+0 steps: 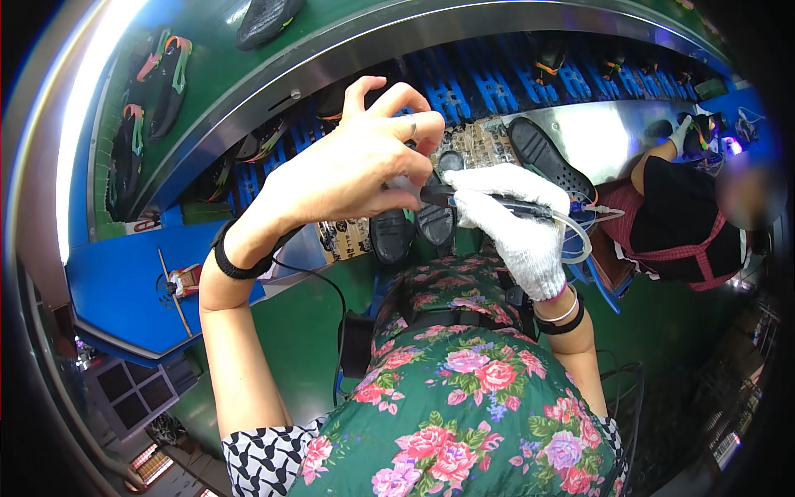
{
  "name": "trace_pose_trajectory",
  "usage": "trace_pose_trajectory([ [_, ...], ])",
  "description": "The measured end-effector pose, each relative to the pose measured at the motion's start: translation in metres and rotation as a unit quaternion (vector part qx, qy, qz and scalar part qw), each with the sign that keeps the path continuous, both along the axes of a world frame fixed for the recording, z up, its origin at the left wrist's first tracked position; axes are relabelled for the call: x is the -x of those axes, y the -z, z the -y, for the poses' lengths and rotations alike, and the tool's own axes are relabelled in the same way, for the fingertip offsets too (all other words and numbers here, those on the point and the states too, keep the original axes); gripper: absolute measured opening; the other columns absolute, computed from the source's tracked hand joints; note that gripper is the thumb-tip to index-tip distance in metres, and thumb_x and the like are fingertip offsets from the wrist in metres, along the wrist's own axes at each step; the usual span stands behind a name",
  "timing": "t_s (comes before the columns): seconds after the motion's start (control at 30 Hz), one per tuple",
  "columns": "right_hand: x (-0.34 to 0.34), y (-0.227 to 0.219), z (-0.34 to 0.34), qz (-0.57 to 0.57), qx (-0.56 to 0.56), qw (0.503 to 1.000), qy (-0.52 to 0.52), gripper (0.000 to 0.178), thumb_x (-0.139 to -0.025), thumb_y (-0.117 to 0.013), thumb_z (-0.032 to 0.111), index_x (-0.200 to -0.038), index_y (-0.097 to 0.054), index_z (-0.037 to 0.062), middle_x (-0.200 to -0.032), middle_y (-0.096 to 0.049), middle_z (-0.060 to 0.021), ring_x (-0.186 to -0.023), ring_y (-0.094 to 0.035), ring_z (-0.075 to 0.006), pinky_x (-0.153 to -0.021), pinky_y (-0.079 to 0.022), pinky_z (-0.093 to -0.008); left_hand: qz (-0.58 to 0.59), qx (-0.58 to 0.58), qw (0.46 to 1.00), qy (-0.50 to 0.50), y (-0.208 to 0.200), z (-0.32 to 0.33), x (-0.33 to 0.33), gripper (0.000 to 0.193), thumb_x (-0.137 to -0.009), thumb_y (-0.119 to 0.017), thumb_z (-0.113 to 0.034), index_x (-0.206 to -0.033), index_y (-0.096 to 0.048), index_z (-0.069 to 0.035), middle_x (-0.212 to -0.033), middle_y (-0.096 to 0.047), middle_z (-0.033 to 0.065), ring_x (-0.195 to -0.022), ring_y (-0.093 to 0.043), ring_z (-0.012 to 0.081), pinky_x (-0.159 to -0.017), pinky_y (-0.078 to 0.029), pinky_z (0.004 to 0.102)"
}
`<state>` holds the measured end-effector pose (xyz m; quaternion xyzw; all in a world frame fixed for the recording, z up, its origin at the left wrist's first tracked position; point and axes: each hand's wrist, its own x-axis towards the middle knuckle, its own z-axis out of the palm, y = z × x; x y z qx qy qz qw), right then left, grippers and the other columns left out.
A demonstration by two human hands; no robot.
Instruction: The recorder uses a brush to apply glue to the bottom of various shoe soles on an assembly line.
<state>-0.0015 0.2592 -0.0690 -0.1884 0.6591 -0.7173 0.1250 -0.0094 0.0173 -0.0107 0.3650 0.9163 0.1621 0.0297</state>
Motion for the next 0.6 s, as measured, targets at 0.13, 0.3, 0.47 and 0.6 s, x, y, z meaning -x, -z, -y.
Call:
trace_pose_trajectory([
  [0.13,0.002,0.004,-0.001,0.063,-0.010,0.998,-0.010,0.019,-0.089,-0.078,0.001,-0.108,-0.079,0.0015,-0.097,-0.077,-0.0031,-0.081,-0.069,-0.0070,-0.070,-0.055,-0.0228,0.016,0.010,1.000,0.024,0.005,-0.001,0.006,0.021,-0.065,-0.089,-0.019,-0.078,-0.073,-0.012,-0.103,-0.057,0.0002,-0.120,-0.052,0.0272,-0.116,-0.025,0.0633],
  [0.3,0.007,0.017,-0.002,0.048,-0.019,0.999,-0.002,0.019,-0.089,-0.078,0.002,-0.108,-0.079,0.0012,-0.100,-0.078,-0.0036,-0.083,-0.069,-0.0066,-0.072,-0.056,-0.0226,0.010,0.020,0.999,0.035,0.011,-0.003,0.007,0.017,-0.069,-0.086,-0.017,-0.078,-0.073,-0.012,-0.097,-0.056,0.0000,-0.116,-0.054,0.0259,-0.114,-0.026,0.0644],
  [0.47,0.008,0.023,-0.004,0.106,0.038,0.994,0.015,0.019,-0.090,-0.077,0.002,-0.109,-0.078,0.0004,-0.102,-0.078,-0.0047,-0.085,-0.070,-0.0072,-0.074,-0.057,-0.0235,-0.023,0.037,0.999,0.029,0.013,-0.003,0.004,0.013,-0.072,-0.083,-0.012,-0.081,-0.074,-0.010,-0.101,-0.055,0.0022,-0.113,-0.054,0.0273,-0.115,-0.026,0.0634],
  [0.6,0.009,0.020,-0.006,0.108,0.029,0.994,0.011,0.020,-0.090,-0.076,0.001,-0.110,-0.078,0.0007,-0.103,-0.078,-0.0050,-0.087,-0.070,-0.0080,-0.076,-0.057,-0.0239,-0.006,0.011,0.999,0.030,0.012,-0.001,0.007,0.015,-0.072,-0.083,-0.014,-0.083,-0.074,-0.010,-0.103,-0.054,0.0039,-0.114,-0.053,0.0284,-0.115,-0.026,0.0630],
])
